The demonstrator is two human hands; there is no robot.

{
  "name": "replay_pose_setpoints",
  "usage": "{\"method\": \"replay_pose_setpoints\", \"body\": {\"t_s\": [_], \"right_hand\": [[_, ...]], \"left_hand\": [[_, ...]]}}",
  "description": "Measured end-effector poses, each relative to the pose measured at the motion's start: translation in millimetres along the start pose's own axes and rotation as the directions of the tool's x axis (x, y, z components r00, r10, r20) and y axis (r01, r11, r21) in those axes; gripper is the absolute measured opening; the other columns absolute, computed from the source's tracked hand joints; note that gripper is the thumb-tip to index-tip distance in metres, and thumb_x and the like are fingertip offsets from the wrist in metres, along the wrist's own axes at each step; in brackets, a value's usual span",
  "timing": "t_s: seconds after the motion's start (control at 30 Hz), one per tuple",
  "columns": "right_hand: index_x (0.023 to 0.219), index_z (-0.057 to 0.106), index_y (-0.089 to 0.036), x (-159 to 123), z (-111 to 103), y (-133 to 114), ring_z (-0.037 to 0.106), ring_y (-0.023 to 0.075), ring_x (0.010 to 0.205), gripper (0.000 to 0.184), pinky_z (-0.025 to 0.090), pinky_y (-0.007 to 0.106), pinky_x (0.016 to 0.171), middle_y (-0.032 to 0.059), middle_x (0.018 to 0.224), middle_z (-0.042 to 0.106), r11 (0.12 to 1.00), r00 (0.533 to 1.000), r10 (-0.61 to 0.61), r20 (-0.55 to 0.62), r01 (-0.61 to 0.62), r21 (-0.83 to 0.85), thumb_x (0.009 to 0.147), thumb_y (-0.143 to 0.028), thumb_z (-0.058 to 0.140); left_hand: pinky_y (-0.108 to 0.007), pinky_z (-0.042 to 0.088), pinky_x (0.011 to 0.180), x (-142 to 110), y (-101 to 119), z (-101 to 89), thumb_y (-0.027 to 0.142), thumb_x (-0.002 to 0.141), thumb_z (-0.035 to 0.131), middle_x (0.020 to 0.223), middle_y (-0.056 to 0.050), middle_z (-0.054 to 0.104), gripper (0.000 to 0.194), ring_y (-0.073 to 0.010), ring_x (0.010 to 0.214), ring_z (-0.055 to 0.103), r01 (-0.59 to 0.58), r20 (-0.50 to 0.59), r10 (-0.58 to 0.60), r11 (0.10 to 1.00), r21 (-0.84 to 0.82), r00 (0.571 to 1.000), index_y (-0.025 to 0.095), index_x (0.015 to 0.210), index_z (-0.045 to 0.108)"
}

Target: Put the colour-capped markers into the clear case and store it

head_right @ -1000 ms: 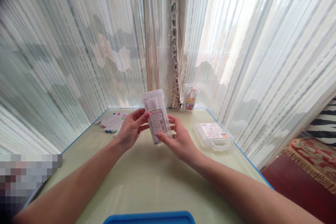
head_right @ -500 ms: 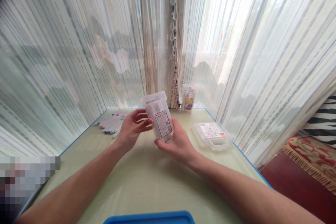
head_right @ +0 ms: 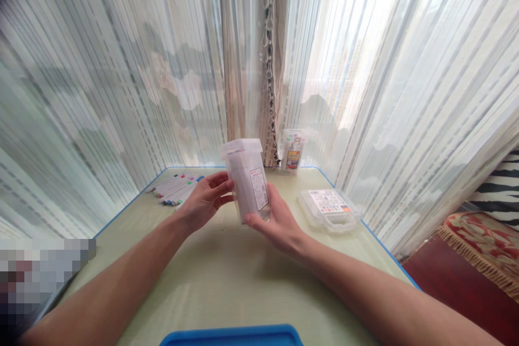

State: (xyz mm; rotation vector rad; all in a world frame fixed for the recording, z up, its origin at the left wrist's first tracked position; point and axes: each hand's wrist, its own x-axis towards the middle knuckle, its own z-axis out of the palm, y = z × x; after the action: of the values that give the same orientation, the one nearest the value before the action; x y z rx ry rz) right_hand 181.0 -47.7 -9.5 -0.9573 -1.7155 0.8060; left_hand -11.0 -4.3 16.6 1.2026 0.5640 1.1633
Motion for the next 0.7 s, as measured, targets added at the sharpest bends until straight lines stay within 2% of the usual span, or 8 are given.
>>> {"method": "replay_pose_setpoints", "body": {"t_s": [0.17,0.33,0.47,0.57,0.7], "right_hand": [[0.129,0.047,-0.021,-3.6,-0.7,-7.7,0.052,0.0293,0.110,0.061,0.042,0.040,0.091,0.0076,0.122,0.059,0.990,0.998,0.023,0.051,-0.030,0.135,0.075,-0.042,0.067],[0.126,0.049,-0.021,-4.5,-0.5,-17.2,0.052,0.0295,0.110,0.057,0.042,0.042,0.093,0.0070,0.121,0.059,0.971,0.994,0.024,0.105,-0.049,0.233,0.074,-0.038,0.064],[0.125,0.051,-0.019,-3.5,-0.4,-15.8,0.053,0.0297,0.110,0.053,0.042,0.043,0.094,0.0080,0.120,0.059,0.968,0.992,0.023,0.122,-0.053,0.243,0.076,-0.038,0.062],[0.131,0.048,-0.020,-2.1,0.3,-10.1,0.050,0.0300,0.118,0.055,0.041,0.043,0.098,0.0095,0.129,0.055,0.970,0.993,0.012,0.115,-0.039,0.240,0.081,-0.039,0.062],[0.139,0.041,-0.023,0.4,2.5,-2.9,0.056,0.0283,0.112,0.063,0.050,0.041,0.086,0.0124,0.134,0.051,0.980,0.994,0.070,0.084,-0.085,0.181,0.084,-0.043,0.064]], "left_hand": [[-0.039,0.045,0.093,-2.2,0.4,1.2,0.037,0.071,0.079,0.111,-0.013,0.070,0.042,-0.0276,0.107,0.062,-0.012,0.120,0.014,1.000,-0.018,0.993,0.017,0.108,0.072],[-0.039,0.045,0.091,-4.4,2.4,1.8,0.041,0.073,0.077,0.111,-0.014,0.070,0.042,-0.0296,0.109,0.060,0.002,0.199,-0.003,1.000,0.006,0.980,0.016,0.108,0.072],[-0.040,0.044,0.093,-4.7,3.5,3.6,0.038,0.074,0.077,0.112,-0.014,0.070,0.041,-0.0295,0.109,0.061,-0.017,0.173,0.015,1.000,0.011,0.985,0.015,0.107,0.072],[-0.040,0.045,0.094,-4.7,3.1,5.2,0.035,0.076,0.075,0.112,-0.014,0.070,0.038,-0.0286,0.106,0.062,-0.042,0.143,0.038,0.999,0.024,0.989,0.014,0.107,0.072],[-0.042,0.046,0.093,-3.9,0.6,4.3,0.032,0.075,0.076,0.112,-0.014,0.070,0.039,-0.0291,0.106,0.063,-0.042,0.098,0.037,0.998,0.050,0.995,0.014,0.109,0.070]]}}
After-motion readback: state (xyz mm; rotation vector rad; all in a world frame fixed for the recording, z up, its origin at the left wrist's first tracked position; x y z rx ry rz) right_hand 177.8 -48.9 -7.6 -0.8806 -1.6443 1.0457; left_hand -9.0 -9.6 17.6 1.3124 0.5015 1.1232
